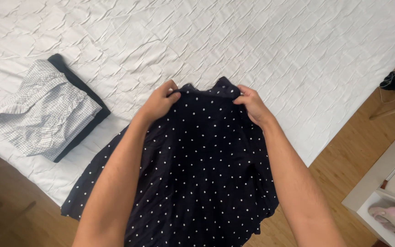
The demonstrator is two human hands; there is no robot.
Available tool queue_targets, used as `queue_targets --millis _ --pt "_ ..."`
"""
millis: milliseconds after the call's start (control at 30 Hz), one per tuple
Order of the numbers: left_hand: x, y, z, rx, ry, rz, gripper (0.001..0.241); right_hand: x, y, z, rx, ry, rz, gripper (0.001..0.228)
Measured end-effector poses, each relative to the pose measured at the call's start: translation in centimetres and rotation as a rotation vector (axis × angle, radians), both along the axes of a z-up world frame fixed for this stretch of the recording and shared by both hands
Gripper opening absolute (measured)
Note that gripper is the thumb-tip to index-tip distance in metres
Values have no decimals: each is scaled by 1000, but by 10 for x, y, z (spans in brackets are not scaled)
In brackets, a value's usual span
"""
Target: The person folds a black pair of pants, a black t-shirt, a checkered shirt, and a navy blue polka-dot shirt on a white bed. Each item is smoothed and folded into a compact rectangle and placed on the bed.
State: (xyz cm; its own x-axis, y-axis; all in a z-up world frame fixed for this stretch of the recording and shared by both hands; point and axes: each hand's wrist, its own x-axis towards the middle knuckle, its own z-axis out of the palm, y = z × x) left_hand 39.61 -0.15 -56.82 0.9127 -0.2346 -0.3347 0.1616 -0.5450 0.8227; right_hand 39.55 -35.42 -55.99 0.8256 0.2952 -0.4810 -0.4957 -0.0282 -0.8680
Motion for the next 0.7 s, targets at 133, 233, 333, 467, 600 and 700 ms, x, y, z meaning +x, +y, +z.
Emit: queue_targets --millis 133,233,333,467,600,700 --pt "8 5 -36 -418 67 55 23 7 4 -18 207 49 -101 38" --pt "-3 -7 -6 -228 12 116 37 5 14 -33 -72 -113 -91 48" --pt "-14 -15 13 282 -168 129 52 -5 25 -25 -533 -336 -64 55" --pt "-41 9 10 500 -250 188 52 -22 45 10 -936 -386 87 53" --pt "-96 62 -6 534 -251 329 39 -43 74 23 -1261 -402 249 58" --pt "-149 103 -6 577 -258 371 36 -66 111 30 -1227 -715 215 57"
